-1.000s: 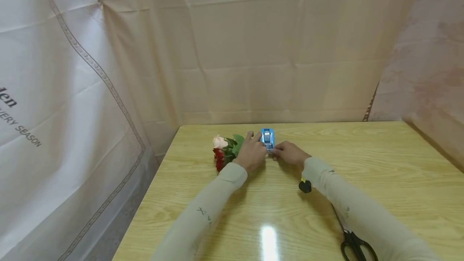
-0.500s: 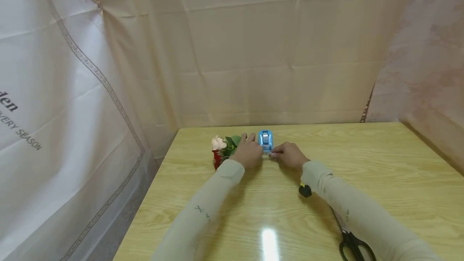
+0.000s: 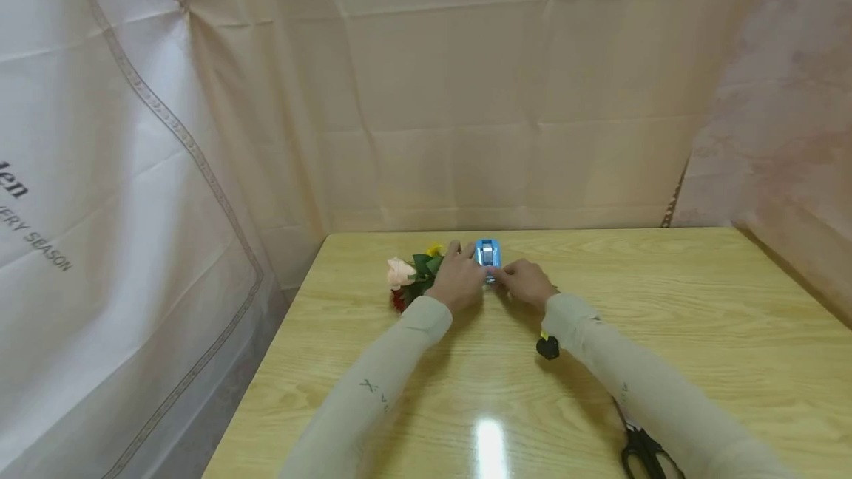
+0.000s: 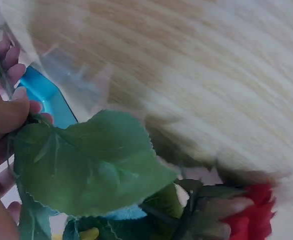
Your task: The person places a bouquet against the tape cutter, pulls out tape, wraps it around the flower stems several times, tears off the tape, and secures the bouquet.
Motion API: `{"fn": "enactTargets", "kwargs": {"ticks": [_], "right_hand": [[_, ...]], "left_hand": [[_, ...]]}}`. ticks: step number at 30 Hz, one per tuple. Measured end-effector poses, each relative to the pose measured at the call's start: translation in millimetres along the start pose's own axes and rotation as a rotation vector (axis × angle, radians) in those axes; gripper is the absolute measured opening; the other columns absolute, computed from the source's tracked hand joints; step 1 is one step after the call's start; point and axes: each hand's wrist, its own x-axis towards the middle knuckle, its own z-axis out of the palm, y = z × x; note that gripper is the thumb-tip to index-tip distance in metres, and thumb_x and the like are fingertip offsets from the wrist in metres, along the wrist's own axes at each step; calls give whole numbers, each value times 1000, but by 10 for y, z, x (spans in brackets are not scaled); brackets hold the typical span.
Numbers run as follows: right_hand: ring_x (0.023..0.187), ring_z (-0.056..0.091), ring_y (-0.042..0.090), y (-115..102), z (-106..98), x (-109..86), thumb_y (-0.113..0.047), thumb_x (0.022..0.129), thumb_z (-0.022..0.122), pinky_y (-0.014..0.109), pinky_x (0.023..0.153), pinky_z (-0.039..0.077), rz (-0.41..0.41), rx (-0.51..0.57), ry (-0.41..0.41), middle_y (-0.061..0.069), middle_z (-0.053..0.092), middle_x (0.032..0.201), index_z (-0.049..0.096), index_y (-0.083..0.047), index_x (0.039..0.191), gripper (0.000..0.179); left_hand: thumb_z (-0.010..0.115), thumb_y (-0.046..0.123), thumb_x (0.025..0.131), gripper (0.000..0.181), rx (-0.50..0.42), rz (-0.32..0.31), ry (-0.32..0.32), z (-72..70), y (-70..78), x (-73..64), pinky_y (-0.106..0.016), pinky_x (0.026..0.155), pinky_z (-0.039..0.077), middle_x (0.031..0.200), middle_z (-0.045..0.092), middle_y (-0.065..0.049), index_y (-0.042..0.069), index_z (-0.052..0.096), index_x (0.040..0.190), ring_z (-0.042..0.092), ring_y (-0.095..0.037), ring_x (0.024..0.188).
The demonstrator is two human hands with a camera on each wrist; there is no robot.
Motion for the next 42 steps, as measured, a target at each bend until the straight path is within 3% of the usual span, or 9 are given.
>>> {"fn": "enactTargets", "kwargs": {"ticks": [4, 8, 12, 18, 28, 37, 42], "right_hand": [[77, 60, 23, -57, 7, 17, -54, 104, 53, 42, 77, 44, 75, -16, 24, 5, 71, 84, 77, -8, 87, 55], [85, 64, 24, -85, 3, 45, -54, 102, 55, 48, 85, 46, 103, -32, 35, 2, 74, 85, 79, -9, 89, 54], [87, 64, 25, -95, 1, 74, -51, 102, 58, 45, 81, 47, 94, -40, 44, 2, 75, 85, 80, -8, 90, 50], [79, 57, 22, -64, 36, 130, -39, 102, 64, 34, 70, 45, 48, -6, 34, 5, 72, 84, 80, -3, 91, 40], [92, 63, 24, -29, 69, 214, -30, 102, 65, 48, 96, 46, 18, -14, 29, 4, 75, 84, 80, -5, 88, 32], [87, 62, 22, -39, 44, 199, -24, 102, 64, 43, 90, 46, 2, -37, 27, 4, 75, 82, 80, -2, 90, 30], [86, 62, 22, -50, 25, 186, -22, 102, 64, 43, 90, 47, -16, -50, 21, 4, 74, 84, 80, -2, 89, 29]], "left_hand": [[62, 30, 102, 31, 20, 8, 38, 9, 35, 3, -40, 86, 27, 80, 71, 11, 26, 73, 74, 45, -17, 97], [65, 30, 100, 28, 21, 11, 57, 18, 53, 1, -40, 87, 28, 84, 73, 13, 26, 74, 73, 47, -17, 100], [65, 32, 99, 25, 40, 11, 56, 20, 56, -7, -42, 91, 30, 91, 75, 14, 28, 76, 77, 48, -17, 106], [63, 33, 101, 28, 65, 18, 39, 29, 52, -25, -42, 92, 30, 86, 74, 11, 26, 76, 77, 48, -18, 105], [66, 32, 100, 24, 93, 21, 45, 85, 28, -5, -42, 95, 32, 81, 71, 10, 25, 75, 79, 49, -18, 104], [69, 30, 98, 14, 101, 37, -3, 92, 41, 56, -48, 111, 31, 87, 72, 12, 27, 79, 88, 50, -18, 120], [69, 30, 99, 13, 107, 38, -28, 82, 43, 75, -48, 112, 30, 89, 72, 13, 28, 79, 91, 49, -18, 121]]}}
